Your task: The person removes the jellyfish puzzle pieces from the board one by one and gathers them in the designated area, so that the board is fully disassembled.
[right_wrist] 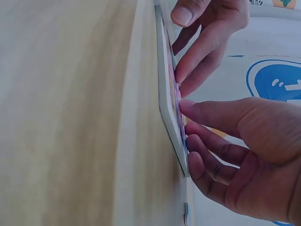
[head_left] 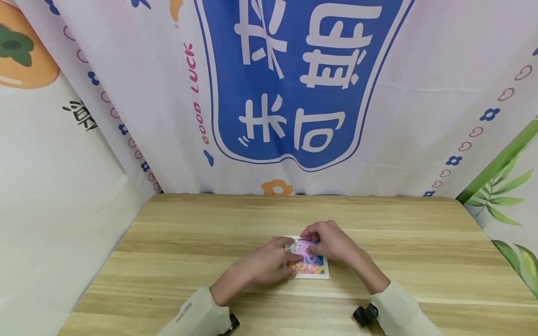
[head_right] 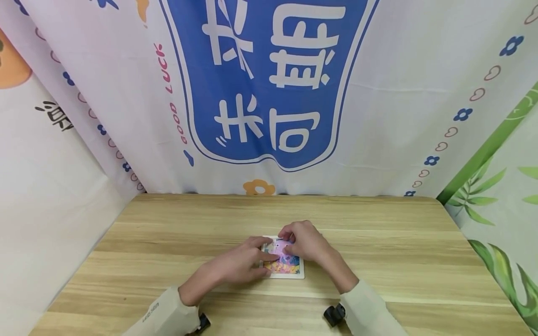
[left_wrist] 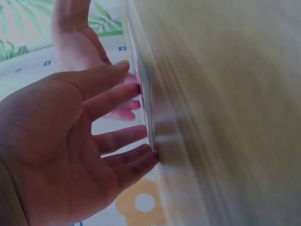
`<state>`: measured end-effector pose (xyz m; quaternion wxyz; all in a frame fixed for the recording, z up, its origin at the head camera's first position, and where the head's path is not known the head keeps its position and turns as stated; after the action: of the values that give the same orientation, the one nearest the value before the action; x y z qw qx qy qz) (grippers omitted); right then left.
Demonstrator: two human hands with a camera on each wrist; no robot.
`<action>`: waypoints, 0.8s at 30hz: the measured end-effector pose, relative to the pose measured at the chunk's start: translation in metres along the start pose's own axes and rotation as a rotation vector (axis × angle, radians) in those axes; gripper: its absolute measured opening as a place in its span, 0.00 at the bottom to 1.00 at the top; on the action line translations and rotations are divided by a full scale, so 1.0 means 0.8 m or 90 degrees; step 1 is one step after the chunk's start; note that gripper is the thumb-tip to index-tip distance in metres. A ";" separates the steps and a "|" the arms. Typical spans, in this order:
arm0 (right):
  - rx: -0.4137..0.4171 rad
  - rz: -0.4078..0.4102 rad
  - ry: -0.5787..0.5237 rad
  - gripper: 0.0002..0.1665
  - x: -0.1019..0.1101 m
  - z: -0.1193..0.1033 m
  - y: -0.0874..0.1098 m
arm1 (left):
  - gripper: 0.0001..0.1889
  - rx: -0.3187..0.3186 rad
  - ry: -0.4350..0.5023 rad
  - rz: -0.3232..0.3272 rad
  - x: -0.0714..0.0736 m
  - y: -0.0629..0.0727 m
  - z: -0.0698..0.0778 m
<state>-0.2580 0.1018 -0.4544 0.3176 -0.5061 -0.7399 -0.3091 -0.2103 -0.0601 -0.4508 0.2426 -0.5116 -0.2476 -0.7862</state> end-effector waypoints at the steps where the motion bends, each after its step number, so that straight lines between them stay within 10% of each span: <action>1: -0.002 0.001 0.000 0.16 0.000 0.000 0.000 | 0.22 0.000 0.002 0.000 0.000 0.000 -0.001; 24: -0.003 -0.078 -0.089 0.18 -0.007 0.008 -0.014 | 0.22 0.007 0.004 0.000 -0.004 0.000 0.000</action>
<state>-0.2679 0.0999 -0.4643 0.2447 -0.4809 -0.7890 -0.2938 -0.2091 -0.0600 -0.4534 0.2461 -0.5079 -0.2513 -0.7864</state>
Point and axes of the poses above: each hand's wrist, its own y-axis away from the middle knuckle, its own x-axis out of the back of the hand, z = x × y, the point moved 6 cm from there along -y, towards the middle knuckle, and after that the axes turned 10 degrees about -x, right-handed, at the moved point
